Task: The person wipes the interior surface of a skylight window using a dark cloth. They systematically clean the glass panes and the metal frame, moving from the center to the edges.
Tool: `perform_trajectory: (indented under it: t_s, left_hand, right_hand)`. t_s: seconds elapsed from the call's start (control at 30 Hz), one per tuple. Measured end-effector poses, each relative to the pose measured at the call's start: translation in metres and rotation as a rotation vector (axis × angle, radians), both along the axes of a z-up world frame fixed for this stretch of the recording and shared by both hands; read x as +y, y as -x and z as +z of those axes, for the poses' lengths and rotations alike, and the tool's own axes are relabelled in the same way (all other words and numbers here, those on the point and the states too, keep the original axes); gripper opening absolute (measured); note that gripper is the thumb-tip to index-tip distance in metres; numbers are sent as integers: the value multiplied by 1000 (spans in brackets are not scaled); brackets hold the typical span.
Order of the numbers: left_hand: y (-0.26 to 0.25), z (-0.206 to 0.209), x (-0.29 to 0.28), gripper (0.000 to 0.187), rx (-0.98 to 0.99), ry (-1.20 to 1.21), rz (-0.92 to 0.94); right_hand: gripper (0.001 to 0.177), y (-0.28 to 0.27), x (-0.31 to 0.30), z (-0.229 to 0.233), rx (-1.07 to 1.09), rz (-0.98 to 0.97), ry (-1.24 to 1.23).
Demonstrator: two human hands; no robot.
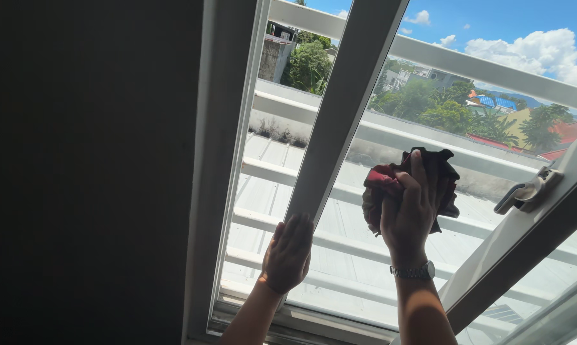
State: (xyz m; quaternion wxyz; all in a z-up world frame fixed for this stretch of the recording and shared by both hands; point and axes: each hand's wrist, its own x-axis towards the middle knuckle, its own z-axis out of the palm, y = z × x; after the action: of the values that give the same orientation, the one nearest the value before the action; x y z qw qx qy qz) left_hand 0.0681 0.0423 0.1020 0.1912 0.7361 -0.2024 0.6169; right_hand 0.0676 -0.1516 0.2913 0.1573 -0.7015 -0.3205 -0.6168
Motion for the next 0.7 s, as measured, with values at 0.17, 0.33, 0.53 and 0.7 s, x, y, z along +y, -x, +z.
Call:
perform_trajectory:
  t_s: [0.17, 0.33, 0.53, 0.7]
  left_hand:
    - [0, 1, -2, 50, -9, 3, 18]
    - [-1, 1, -1, 51, 7, 1, -3]
    - [1, 1, 3, 50, 14, -11, -24]
    - [2, 4, 1, 49, -24, 2, -16]
  right_hand:
    - [25, 17, 6, -17, -47, -56, 145]
    - [15, -4, 8, 5, -14, 29, -15]
    - [12, 13, 24, -19, -96, -35, 147]
    - [14, -1, 24, 8, -14, 38, -12]
